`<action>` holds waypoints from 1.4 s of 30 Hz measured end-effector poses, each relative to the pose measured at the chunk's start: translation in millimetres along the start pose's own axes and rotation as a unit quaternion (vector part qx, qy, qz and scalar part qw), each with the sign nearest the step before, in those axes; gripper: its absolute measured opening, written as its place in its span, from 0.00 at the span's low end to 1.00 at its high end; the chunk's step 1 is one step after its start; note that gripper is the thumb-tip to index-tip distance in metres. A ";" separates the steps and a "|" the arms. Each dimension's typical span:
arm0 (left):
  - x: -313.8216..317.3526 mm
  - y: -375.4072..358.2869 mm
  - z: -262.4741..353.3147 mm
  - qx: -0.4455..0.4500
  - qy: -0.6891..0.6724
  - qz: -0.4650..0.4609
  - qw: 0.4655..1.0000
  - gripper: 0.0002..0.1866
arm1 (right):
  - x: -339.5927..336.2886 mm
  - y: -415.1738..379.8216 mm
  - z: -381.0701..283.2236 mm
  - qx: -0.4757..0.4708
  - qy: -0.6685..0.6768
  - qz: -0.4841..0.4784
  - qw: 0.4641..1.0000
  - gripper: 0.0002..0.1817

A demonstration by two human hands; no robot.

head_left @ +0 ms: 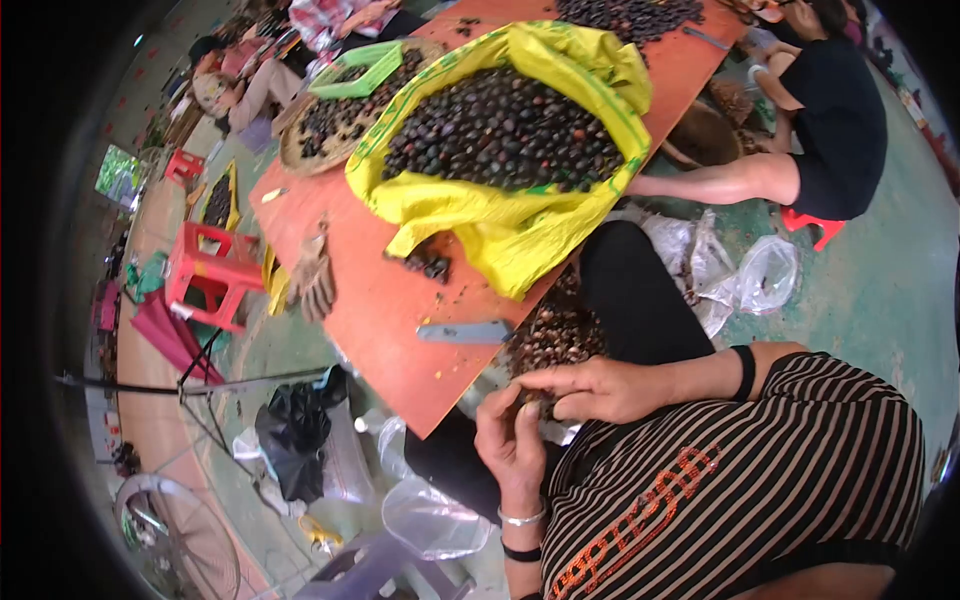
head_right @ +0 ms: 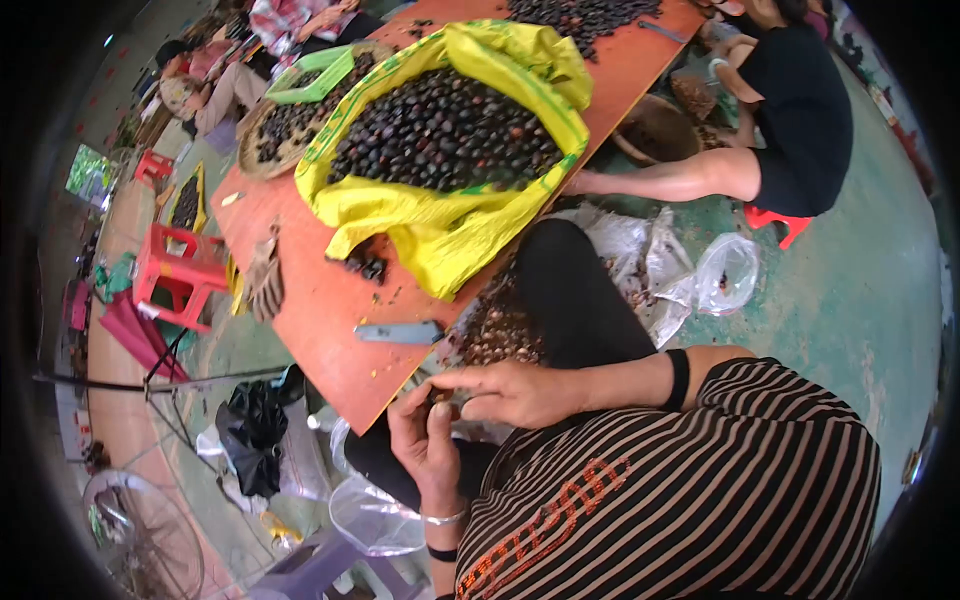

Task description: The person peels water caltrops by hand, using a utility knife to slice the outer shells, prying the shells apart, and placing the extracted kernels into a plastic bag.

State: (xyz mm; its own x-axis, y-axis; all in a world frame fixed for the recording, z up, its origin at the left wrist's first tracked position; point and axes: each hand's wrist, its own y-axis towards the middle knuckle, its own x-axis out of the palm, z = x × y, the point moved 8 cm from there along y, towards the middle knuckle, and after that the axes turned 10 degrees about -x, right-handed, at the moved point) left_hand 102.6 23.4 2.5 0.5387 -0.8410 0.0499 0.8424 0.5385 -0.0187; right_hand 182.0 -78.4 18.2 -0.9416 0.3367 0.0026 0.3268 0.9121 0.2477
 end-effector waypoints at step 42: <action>15.0 9.7 -26.8 -0.027 0.185 -0.020 0.982 0.11 | 3.0 -18.7 83.7 0.109 0.104 0.067 0.986 0.18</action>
State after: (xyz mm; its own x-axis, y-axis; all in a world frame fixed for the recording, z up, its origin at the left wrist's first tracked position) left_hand 119.2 14.7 -23.8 0.4635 -0.8283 -0.3149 0.8574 0.5089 -0.0767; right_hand 179.8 -74.8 -67.5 -0.8781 0.4223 0.2248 0.4372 0.8992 0.0185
